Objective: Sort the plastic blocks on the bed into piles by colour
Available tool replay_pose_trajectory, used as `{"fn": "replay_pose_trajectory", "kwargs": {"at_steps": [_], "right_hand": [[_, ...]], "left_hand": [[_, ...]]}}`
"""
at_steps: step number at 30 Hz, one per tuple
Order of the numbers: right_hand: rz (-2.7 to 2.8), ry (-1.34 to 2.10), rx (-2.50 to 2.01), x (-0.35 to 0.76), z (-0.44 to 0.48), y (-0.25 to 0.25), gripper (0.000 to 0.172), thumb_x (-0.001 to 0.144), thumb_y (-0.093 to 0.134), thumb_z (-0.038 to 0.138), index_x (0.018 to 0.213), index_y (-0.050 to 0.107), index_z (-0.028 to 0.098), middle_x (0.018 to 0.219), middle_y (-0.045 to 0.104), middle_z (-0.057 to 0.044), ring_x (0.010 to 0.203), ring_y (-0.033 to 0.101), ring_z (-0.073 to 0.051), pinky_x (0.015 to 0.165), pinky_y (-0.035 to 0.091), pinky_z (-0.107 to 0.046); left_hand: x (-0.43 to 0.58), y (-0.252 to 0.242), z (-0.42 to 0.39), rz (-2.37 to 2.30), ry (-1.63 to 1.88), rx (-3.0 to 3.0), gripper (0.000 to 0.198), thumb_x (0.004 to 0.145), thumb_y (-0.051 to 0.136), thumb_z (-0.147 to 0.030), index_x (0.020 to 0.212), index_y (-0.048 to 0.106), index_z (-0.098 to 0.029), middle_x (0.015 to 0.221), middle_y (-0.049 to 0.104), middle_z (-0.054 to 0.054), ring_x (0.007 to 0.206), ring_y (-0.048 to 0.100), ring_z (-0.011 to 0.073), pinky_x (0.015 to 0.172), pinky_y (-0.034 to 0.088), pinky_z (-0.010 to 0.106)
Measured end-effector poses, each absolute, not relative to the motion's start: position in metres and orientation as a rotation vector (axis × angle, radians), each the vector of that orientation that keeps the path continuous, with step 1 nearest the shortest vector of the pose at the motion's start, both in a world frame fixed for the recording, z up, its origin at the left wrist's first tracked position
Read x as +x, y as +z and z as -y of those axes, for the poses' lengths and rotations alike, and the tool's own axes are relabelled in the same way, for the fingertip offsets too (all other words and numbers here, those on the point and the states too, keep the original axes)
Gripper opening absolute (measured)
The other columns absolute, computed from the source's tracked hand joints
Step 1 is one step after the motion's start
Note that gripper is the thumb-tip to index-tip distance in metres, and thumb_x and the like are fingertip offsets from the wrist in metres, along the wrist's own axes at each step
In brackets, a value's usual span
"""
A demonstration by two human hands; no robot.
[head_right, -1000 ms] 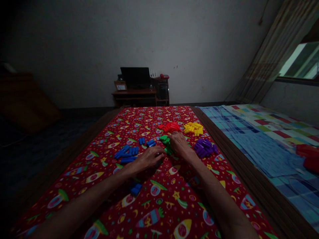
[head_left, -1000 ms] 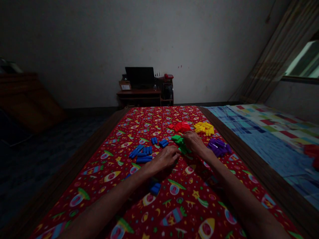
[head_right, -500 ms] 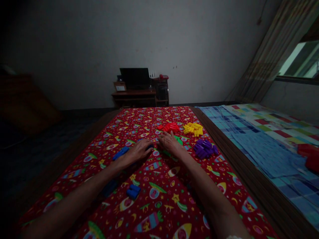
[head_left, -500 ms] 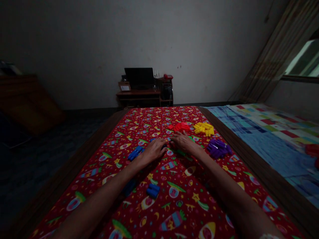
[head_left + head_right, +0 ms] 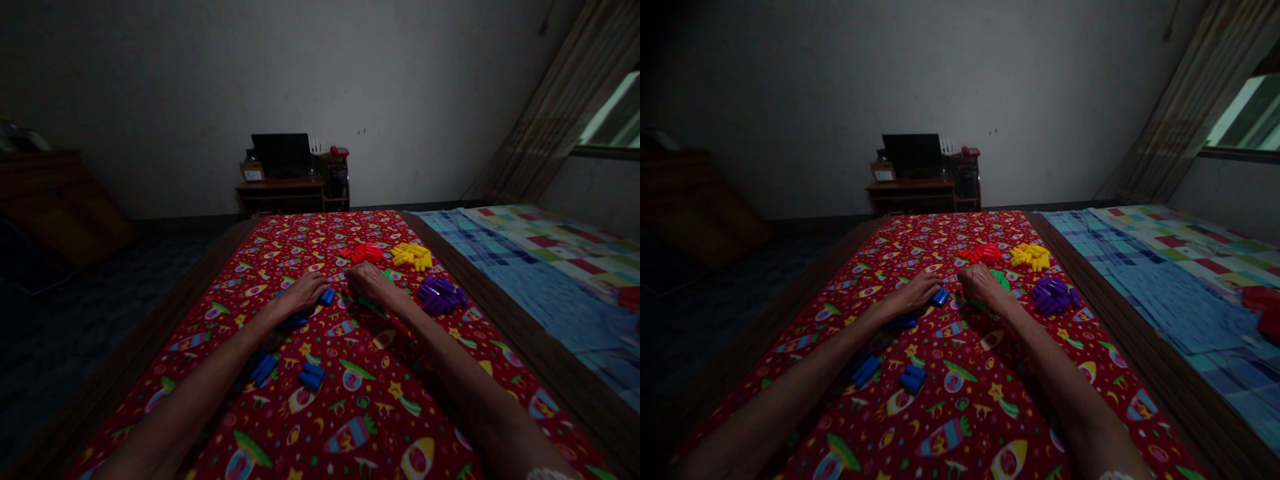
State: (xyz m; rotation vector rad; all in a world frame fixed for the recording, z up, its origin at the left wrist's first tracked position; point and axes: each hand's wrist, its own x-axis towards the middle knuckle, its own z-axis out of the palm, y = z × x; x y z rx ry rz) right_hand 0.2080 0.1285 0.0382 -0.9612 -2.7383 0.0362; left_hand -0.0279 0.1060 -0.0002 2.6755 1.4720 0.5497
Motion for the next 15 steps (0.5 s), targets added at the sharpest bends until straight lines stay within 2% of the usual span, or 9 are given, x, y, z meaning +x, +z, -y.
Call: {"fn": "replay_pose_trajectory", "kwargs": {"at_steps": [3, 7, 11, 15], "right_hand": [[2.66, 0.085, -0.808, 0.203, -0.11, 0.034, 0.019, 0.088, 0.045, 0.012, 0.085, 0.064, 0.013, 0.076, 0.062, -0.007, 0.068, 0.049, -0.015, 0.066, 0.036, -0.025], [2.58, 0.265, -0.622, 0.193, -0.083, 0.025, 0.023, 0.091, 0.046, 0.016, 0.107, 0.062, 0.013, 0.097, 0.066, -0.011, 0.088, 0.057, -0.018, 0.079, 0.043, -0.028], [2.55, 0.365, -0.624, 0.19, -0.063, 0.017, 0.032, 0.097, 0.04, 0.025, 0.12, 0.057, 0.013, 0.107, 0.065, -0.013, 0.094, 0.06, -0.02, 0.084, 0.046, -0.032], [2.506, 0.356, -0.744, 0.189, -0.053, 0.009, 0.041, 0.097, 0.041, 0.035, 0.132, 0.049, 0.015, 0.128, 0.056, -0.017, 0.116, 0.054, -0.024, 0.098, 0.043, -0.039]], "left_hand": [[-0.032, 0.001, -0.093, -1.396, 0.514, 2.69, 0.03, 0.095, 0.039, -0.032, 0.1, 0.064, -0.017, 0.103, 0.067, 0.01, 0.098, 0.062, 0.0191, 0.094, 0.048, 0.033], [-0.035, 0.005, -0.073, -1.403, 0.483, 2.645, 0.029, 0.094, 0.042, -0.034, 0.097, 0.065, -0.017, 0.098, 0.069, 0.009, 0.093, 0.063, 0.0192, 0.089, 0.05, 0.032], [-0.046, 0.006, -0.057, -1.455, 0.597, 2.56, 0.035, 0.094, 0.04, -0.039, 0.11, 0.064, -0.019, 0.114, 0.068, 0.01, 0.108, 0.061, 0.0213, 0.098, 0.047, 0.036], [-0.072, -0.001, -0.049, -1.702, 0.805, 2.427, 0.046, 0.094, 0.035, -0.044, 0.122, 0.06, -0.017, 0.132, 0.059, 0.011, 0.126, 0.05, 0.0231, 0.109, 0.037, 0.043]]}}
